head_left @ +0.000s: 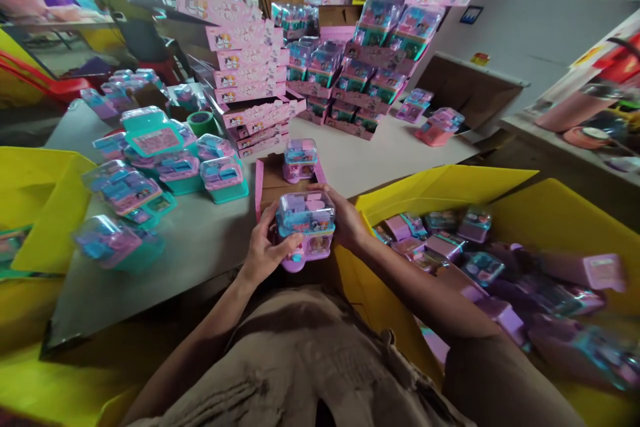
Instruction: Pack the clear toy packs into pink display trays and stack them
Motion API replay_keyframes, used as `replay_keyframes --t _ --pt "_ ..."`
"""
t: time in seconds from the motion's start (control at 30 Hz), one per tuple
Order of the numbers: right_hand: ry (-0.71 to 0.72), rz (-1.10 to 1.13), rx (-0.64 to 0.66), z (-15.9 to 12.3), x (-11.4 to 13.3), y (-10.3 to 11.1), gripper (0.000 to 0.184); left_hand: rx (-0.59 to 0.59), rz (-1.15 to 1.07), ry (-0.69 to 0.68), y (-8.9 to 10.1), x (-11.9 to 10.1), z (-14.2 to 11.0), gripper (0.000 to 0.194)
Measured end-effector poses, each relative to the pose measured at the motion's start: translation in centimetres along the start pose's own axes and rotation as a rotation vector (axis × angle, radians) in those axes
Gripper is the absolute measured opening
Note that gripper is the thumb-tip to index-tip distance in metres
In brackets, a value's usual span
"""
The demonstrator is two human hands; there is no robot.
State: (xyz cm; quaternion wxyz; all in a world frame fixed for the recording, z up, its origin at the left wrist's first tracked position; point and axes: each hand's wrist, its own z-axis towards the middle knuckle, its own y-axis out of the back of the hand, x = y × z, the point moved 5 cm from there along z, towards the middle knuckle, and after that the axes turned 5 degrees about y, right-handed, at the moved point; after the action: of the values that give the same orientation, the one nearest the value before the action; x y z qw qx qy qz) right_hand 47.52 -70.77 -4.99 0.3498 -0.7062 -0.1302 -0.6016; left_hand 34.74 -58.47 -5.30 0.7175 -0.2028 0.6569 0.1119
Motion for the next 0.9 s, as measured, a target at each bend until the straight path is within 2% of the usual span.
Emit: replay_keyframes --t 0.1,0.17,0.33,0.53,0.6,0.77,0.9 --pt "0.169 -0.138 0.115 -1.2 1.2 -0.3 0.077 -0.049 -0.108 0.075 0.0 0.3 0.5 0.066" --pt "0.23 -0.236 0.126 -1.7 1.6 -0.4 0.076 -0.082 -0.202 0.117 -0.2 0.6 0.9 0.064" --pt "0.127 -0.148 0.053 -1.4 0.5 -0.2 0.074 -0.172 -0.4 0.226 -0.6 2.2 1.7 0.066" --pt "0.254 -0.346 0.02 -2.0 1.1 -0.5 0.071 -0.216 -0.445 0.223 0.4 3.8 1.5 0.063" --pt "0.312 -0.387 0.029 -2.3 1.3 -0.8 0.071 -0.178 -0.438 0.226 0.8 4.0 1.1 0.064" --pt "0.311 -0.459 0.011 -2.1 0.7 -0.8 0.073 0.116 -0.36 0.223 0.4 3.1 -0.5 0.075" --pt "0.296 -0.458 0.038 -1.9 0.4 -0.8 0.076 0.167 -0.313 0.24 0.6 3.1 -1.2 0.076"
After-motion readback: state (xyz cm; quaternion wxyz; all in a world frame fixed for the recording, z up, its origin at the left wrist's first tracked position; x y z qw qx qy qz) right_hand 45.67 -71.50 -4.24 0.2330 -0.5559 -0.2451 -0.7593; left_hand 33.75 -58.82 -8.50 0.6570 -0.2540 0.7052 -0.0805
